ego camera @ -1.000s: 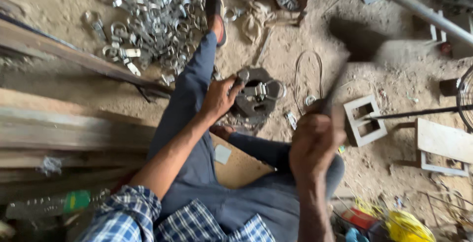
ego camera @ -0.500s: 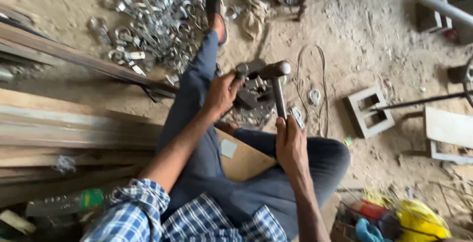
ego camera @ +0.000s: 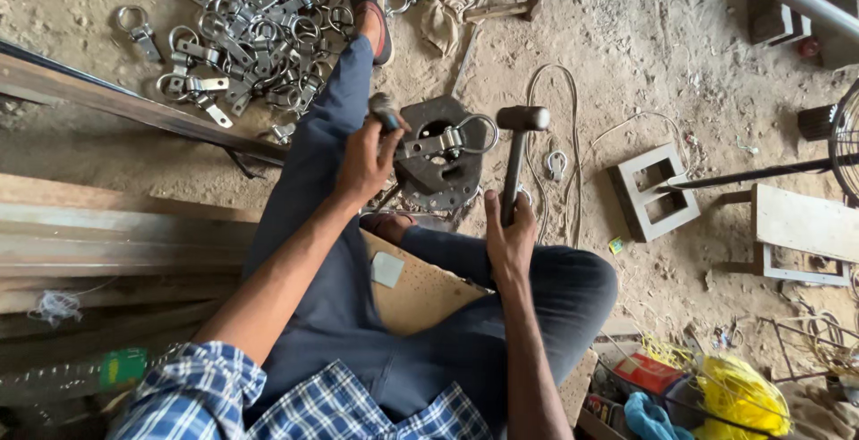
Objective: The person hammers a metal ring into a fixture and uses a metal rod to shape or secure it while sitting on the ground.
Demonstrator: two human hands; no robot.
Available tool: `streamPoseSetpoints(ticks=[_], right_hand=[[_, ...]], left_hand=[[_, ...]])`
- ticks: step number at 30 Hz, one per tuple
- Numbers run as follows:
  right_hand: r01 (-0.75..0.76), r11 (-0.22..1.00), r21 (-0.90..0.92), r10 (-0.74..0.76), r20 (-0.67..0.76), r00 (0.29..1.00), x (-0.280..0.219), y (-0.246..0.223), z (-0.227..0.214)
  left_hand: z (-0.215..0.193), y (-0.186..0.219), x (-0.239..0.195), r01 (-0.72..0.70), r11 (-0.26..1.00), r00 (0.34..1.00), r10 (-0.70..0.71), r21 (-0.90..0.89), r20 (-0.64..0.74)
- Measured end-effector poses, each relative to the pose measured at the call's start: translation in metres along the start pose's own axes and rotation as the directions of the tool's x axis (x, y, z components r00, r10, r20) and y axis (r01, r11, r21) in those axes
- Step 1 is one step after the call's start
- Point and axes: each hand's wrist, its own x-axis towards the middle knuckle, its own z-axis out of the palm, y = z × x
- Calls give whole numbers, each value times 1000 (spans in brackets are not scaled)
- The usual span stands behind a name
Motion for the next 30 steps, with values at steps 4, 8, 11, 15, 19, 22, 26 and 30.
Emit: streamPoseSetpoints(ticks=[4,8,11,15,19,22,26,30], right_hand=[[10,1000,-17,-13,-132,991,27,21,20],[-14,989,148,31,-115,993,31,29,29],[26,978,205,-6,-100,995,32,35,31],[52,963,264,-31,-83,996,32,39,32],[10,966,258,3,-52,999,33,41,39],[33,984,173,-25,-53,998,35,48,39],[-55,997,58,58,-41,997,37,58,41],[-38,998,55,40,-48,998,38,68,43]], left_hand=[[-4,-14,-7,241,942,968,-249,-235,-6],[-6,-29,-7,194,915,950,-264,-353,-164],[-13,-32,-8,107,916,963,-192,-386,-189],[-22,-13,-17,140,938,971,-192,-318,-140],[-13,19,-24,229,951,967,-248,-209,-67],[-11,36,-23,139,989,988,-142,-52,-64],[-13,46,-19,13,998,999,-11,63,-33],[-14,48,-18,0,993,1000,-2,115,19]])
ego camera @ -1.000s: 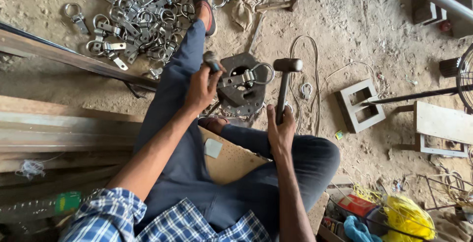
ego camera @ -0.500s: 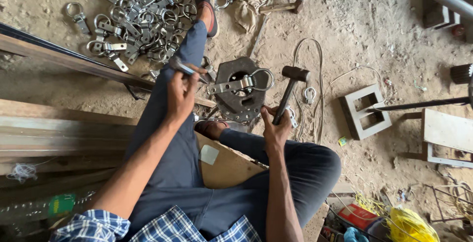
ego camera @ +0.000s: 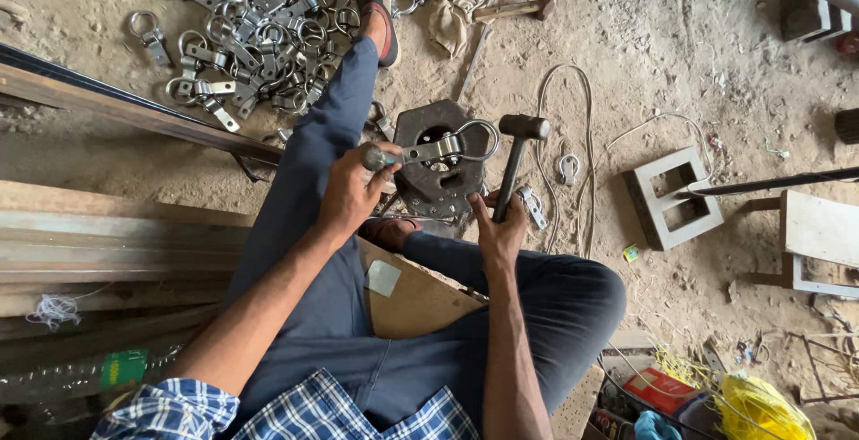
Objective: The person hammers a metal ring into a fixture and uses a metal rod to shape or secure it while sitting on the ground.
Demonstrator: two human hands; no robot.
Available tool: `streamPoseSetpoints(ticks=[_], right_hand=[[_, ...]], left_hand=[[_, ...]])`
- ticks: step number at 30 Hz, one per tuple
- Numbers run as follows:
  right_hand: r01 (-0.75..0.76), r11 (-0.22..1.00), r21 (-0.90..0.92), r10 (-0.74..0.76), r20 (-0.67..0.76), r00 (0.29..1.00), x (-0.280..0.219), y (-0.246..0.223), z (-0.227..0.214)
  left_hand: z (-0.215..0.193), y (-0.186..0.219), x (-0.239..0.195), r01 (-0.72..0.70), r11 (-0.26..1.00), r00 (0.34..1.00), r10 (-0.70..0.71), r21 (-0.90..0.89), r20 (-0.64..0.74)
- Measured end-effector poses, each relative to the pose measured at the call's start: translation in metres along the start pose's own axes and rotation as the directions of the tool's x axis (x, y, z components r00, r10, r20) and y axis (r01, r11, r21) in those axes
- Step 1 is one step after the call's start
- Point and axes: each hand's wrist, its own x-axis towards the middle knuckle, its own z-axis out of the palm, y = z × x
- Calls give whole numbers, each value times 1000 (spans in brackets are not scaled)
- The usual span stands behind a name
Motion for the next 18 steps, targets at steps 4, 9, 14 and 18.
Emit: streamPoseSetpoints(ticks=[4,9,14,18], right_hand=[[-61,993,103,65,-37,997,0,3,-1],[173,862,478,-116,-146,982,-45,-47,-24],[243,862,444,-216,-110,970,-92,-107,-42],[356,930,94,-349,-89,933,-122,-107,-39]], left_hand=[[6,-6,1,-99,985,995,96,138,31],[14,-17,3,-100,980,995,97,170,30],[12,-16,6,-141,974,990,138,176,32],[14,-12,3,-168,961,986,165,220,30]])
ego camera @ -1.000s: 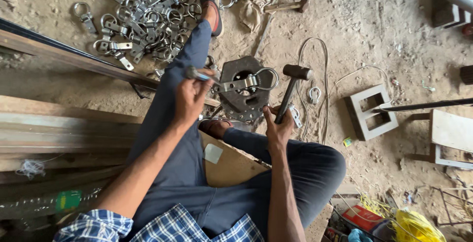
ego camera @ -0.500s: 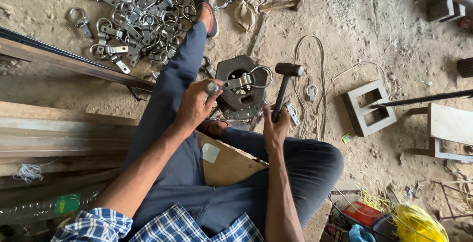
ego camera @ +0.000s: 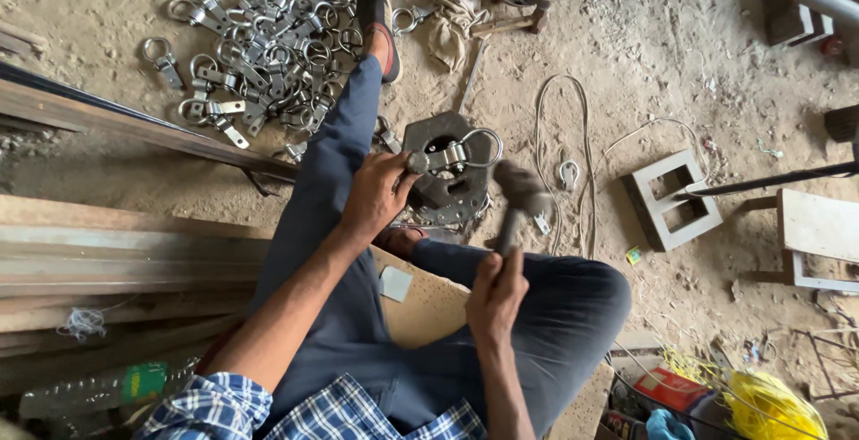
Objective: The person hammers a metal ring into a fixture and uses a metal rod to shape or secure it while sitting on the ground.
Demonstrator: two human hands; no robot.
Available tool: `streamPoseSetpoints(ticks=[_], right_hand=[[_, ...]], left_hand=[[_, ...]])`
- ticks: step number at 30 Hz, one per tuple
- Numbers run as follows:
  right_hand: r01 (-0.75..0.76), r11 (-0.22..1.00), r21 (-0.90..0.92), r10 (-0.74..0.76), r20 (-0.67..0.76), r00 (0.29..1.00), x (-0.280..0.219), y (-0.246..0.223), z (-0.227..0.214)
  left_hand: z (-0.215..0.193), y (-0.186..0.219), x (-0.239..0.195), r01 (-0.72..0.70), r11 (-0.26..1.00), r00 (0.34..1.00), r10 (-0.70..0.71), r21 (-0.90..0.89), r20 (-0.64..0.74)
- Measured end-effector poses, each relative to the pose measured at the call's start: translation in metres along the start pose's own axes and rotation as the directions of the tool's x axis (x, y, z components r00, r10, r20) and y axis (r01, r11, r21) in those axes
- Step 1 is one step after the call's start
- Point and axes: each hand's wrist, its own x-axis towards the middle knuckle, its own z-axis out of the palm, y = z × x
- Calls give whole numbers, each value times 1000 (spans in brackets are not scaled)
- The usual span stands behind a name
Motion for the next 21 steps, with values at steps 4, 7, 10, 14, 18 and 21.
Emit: streamPoseSetpoints(ticks=[4,7,10,14,18,21], right_hand=[[86,967,-239,-47,162,986,-15,7,1],[433,793,-429,-449,67,891,-14,-10,4],[324,929,-181,-305,123,944,22,-40,-24],[227,881,414,-169,-172,971,34,-58,-41],[303,811,-501,-276,129,952,50,-28,-27],[131,860,-494,27,299,954,11,-9,-4]], left_hand=[[4,-8,-2,36,999,999,-36,5,36],[11,-2,-11,100,995,992,-100,-8,79],[5,-4,3,20,1000,1000,-20,-11,23],[6,-10,-1,66,998,997,-66,3,46],[11,-12,-4,51,998,997,-49,-36,54],[3,-10,-14,-19,1000,999,19,0,51]])
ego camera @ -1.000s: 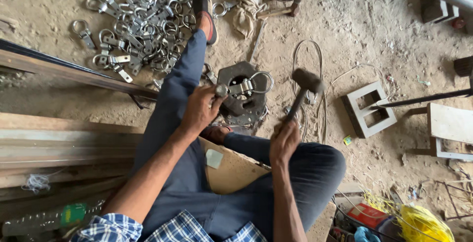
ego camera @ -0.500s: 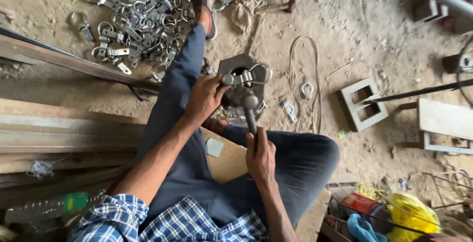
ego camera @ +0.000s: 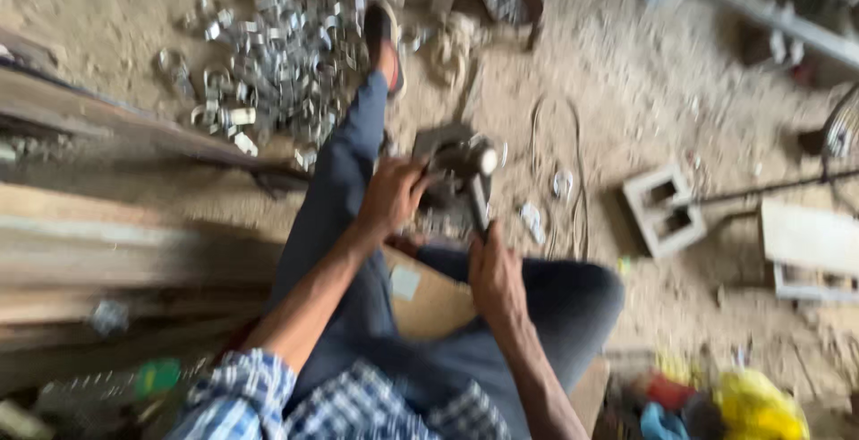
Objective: The person hammers a metal ring into a fixture and uses a metal rod to shape or secure it while sitting on the ground.
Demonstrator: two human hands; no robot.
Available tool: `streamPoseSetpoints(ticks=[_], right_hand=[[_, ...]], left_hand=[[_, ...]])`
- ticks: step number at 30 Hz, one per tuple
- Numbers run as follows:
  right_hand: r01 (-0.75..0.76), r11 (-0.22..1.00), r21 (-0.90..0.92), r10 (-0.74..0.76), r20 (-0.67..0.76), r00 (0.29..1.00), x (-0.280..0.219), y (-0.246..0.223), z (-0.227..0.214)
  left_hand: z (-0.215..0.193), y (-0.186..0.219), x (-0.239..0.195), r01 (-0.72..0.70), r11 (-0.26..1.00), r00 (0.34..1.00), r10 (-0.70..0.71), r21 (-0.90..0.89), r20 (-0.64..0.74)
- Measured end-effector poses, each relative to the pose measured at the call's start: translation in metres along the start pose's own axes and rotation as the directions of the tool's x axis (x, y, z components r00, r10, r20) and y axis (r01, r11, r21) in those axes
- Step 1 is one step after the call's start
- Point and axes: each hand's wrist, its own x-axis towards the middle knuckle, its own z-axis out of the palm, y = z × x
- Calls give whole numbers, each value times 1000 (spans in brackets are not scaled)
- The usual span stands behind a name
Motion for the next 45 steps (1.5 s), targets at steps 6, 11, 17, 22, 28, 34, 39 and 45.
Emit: streamPoseSetpoints(ticks=[6,11,17,22,28,34,39,45], right_hand=[[15,991,136,18,-242,970,-27,32,-6],[-246,457,855,314,104,944,-31,36,9],[-368,245,897,479,218,850,-21,47,13],[-337,208,918,449,217,867,-17,53,13],[-413,217,885,496,264,827,-14,51,9],[-279,566,776,407,32,913,43,70,27],[-186,713,676,293,-47,955,101,74,50],[-430,576,695,510,105,854,102,63,88]], left_hand=[[3,2,11,31,994,999,-34,-102,-36],[-7,-2,10,68,883,983,-139,-464,-120],[-17,-19,5,125,789,938,-291,-602,-187],[0,-52,-5,220,526,847,-521,-821,-107],[5,-56,4,387,466,764,-645,-796,-6],[35,-71,7,480,417,799,-570,-772,190],[32,-75,7,508,477,819,-525,-717,232],[25,-76,9,456,462,866,-427,-761,260]])
